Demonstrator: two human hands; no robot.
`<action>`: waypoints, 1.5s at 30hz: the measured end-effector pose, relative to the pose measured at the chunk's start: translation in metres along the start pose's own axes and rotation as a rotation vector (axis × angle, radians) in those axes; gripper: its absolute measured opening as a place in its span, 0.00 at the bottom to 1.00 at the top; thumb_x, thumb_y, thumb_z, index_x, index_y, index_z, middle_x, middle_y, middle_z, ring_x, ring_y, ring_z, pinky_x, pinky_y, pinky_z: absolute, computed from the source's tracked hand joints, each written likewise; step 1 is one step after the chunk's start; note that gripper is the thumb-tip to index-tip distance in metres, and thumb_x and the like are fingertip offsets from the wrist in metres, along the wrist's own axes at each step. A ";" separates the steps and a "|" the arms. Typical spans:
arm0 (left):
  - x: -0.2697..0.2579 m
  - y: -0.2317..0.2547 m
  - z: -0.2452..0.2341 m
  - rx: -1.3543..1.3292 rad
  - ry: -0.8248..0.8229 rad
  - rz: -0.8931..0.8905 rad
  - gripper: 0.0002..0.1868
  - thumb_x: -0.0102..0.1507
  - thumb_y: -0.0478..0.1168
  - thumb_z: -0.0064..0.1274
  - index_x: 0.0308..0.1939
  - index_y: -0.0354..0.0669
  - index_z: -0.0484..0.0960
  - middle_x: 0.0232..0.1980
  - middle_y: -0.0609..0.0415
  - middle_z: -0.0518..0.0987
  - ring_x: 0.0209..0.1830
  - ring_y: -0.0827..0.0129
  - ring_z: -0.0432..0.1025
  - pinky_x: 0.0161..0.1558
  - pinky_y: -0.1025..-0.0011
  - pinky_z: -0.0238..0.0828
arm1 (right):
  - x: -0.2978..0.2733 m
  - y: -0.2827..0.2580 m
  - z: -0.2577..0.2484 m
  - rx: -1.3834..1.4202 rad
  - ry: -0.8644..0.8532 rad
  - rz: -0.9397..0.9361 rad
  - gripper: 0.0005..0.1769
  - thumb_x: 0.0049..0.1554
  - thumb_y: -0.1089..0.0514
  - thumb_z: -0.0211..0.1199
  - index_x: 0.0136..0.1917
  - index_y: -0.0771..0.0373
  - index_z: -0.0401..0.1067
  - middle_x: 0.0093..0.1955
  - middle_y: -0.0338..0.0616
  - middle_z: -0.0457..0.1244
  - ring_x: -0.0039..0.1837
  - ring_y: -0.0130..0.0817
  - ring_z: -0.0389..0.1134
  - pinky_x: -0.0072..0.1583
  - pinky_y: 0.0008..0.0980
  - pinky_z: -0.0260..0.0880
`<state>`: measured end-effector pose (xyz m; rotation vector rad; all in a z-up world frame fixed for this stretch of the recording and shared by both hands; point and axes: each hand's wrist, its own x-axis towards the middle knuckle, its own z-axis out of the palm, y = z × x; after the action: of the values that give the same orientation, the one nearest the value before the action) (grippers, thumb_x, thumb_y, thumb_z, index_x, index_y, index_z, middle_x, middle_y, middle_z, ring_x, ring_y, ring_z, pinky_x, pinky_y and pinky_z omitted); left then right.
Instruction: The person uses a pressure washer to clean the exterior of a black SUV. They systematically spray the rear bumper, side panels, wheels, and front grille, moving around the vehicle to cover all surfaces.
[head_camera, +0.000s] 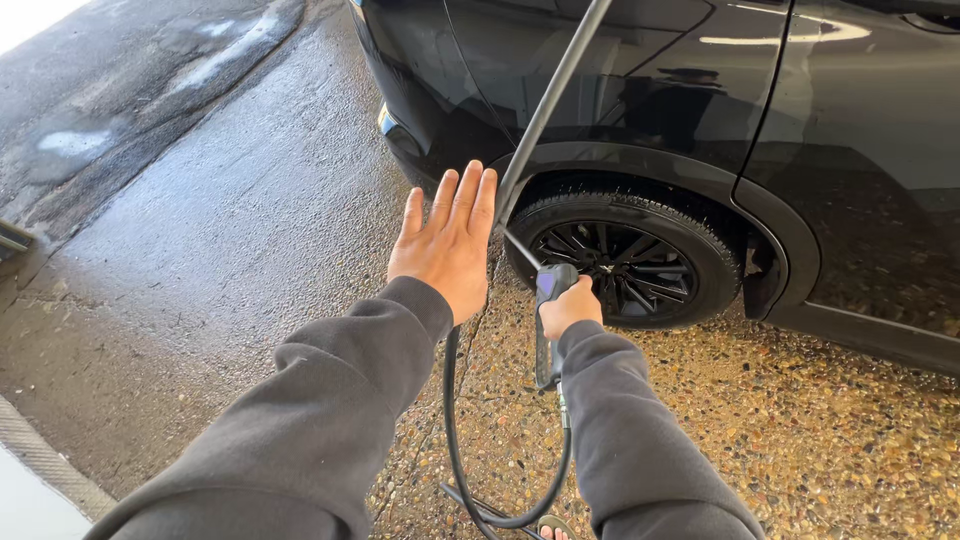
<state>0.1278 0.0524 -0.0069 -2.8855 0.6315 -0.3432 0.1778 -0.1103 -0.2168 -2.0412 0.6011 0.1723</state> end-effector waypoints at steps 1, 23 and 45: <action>-0.002 0.000 -0.001 -0.006 0.005 0.002 0.47 0.60 0.36 0.44 0.79 0.39 0.36 0.83 0.44 0.41 0.82 0.49 0.40 0.75 0.45 0.35 | 0.000 0.002 0.003 -0.016 0.010 -0.021 0.40 0.50 0.60 0.66 0.72 0.65 0.55 0.58 0.59 0.68 0.56 0.53 0.73 0.58 0.41 0.74; -0.029 -0.011 -0.005 0.021 0.124 0.019 0.46 0.60 0.37 0.46 0.79 0.39 0.41 0.82 0.44 0.45 0.81 0.49 0.43 0.74 0.44 0.39 | 0.004 0.010 0.035 0.100 0.018 0.071 0.44 0.49 0.60 0.67 0.74 0.65 0.51 0.59 0.61 0.68 0.57 0.53 0.75 0.60 0.41 0.74; -0.036 0.026 -0.001 -0.309 0.123 0.081 0.52 0.52 0.36 0.50 0.78 0.36 0.43 0.82 0.43 0.46 0.82 0.51 0.40 0.75 0.46 0.32 | -0.118 0.027 -0.033 -0.101 0.148 -0.211 0.42 0.49 0.57 0.63 0.73 0.68 0.51 0.52 0.69 0.68 0.58 0.63 0.70 0.61 0.50 0.69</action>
<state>0.0860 0.0443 -0.0185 -3.1355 0.8916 -0.4501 0.0586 -0.1083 -0.1787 -2.2132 0.4709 -0.0750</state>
